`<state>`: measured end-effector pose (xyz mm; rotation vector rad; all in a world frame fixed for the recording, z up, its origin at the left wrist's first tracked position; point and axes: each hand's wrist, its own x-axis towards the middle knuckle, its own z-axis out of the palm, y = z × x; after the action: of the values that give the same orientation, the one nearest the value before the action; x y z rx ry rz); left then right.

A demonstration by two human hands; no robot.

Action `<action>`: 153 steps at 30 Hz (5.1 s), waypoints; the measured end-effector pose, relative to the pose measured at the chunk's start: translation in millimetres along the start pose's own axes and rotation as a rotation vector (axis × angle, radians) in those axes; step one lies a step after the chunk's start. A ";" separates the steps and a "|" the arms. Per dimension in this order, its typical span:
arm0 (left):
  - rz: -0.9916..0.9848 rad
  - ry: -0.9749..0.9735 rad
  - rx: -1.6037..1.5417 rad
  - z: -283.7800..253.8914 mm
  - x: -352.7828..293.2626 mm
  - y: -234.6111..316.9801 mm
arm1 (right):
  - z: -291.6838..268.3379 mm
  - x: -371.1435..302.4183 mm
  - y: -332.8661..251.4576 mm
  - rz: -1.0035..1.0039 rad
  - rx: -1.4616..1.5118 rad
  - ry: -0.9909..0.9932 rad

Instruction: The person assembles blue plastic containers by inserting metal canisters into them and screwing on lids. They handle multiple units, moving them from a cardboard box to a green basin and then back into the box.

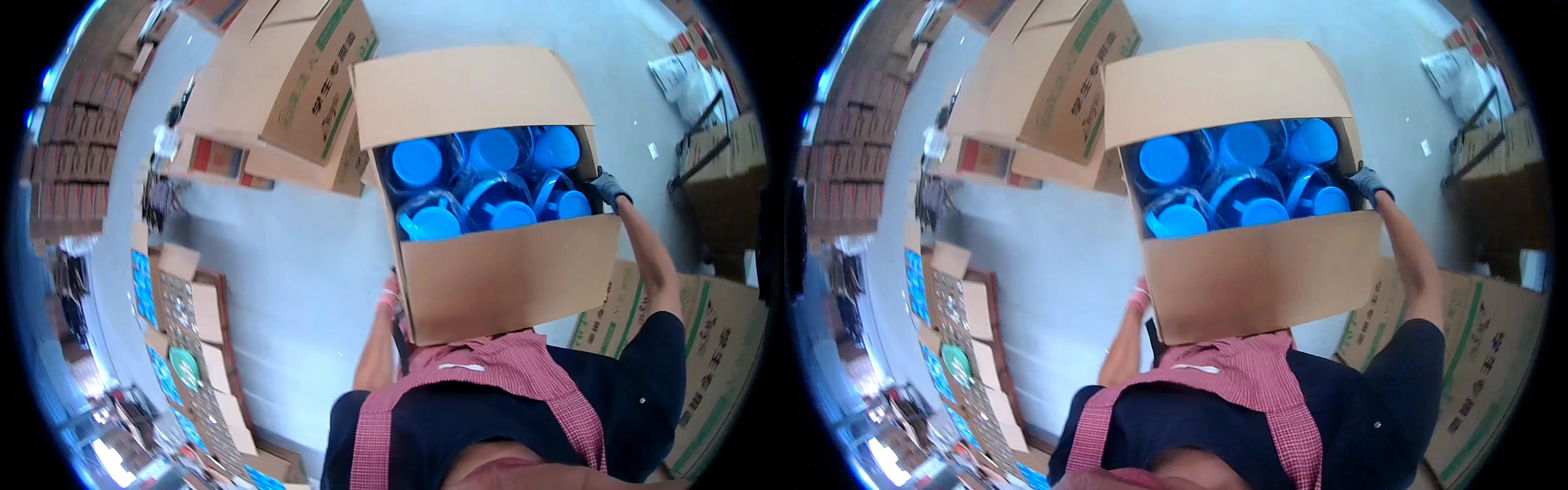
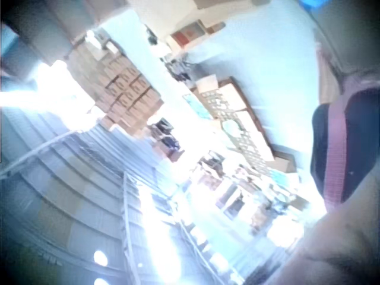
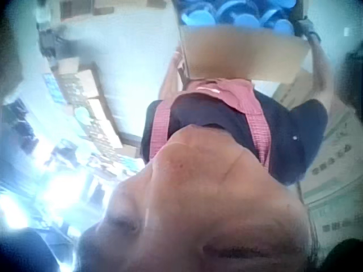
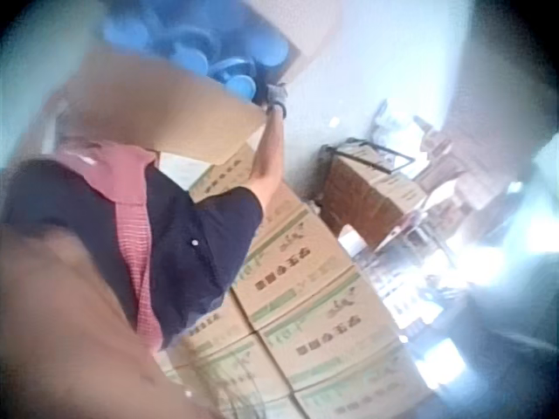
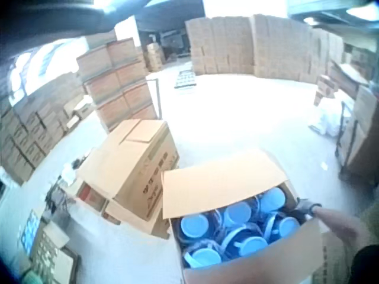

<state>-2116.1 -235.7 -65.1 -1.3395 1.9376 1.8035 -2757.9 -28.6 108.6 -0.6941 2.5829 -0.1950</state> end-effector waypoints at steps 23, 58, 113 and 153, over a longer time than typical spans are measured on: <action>-0.138 0.547 -0.097 -85.3 -244.8 -53.3 | 34.7 -257.8 -180.7 -0.398 0.172 -0.130; -0.025 2.586 -2.357 -88.0 -804.8 -741.3 | 844.6 -1493.4 -1107.8 -2.654 -0.934 -0.579; -0.903 1.388 -0.619 -249.6 -1244.7 -1333.5 | 1178.1 -1349.6 -917.6 -0.844 0.115 -0.822; -0.247 -0.030 0.135 -301.4 -395.9 -447.1 | 575.5 -756.2 -254.7 0.342 0.687 -0.599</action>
<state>-1447.5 -245.4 -45.9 -1.4258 1.7549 1.5410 -1797.6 123.1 -41.9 -0.0327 1.8371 -0.6159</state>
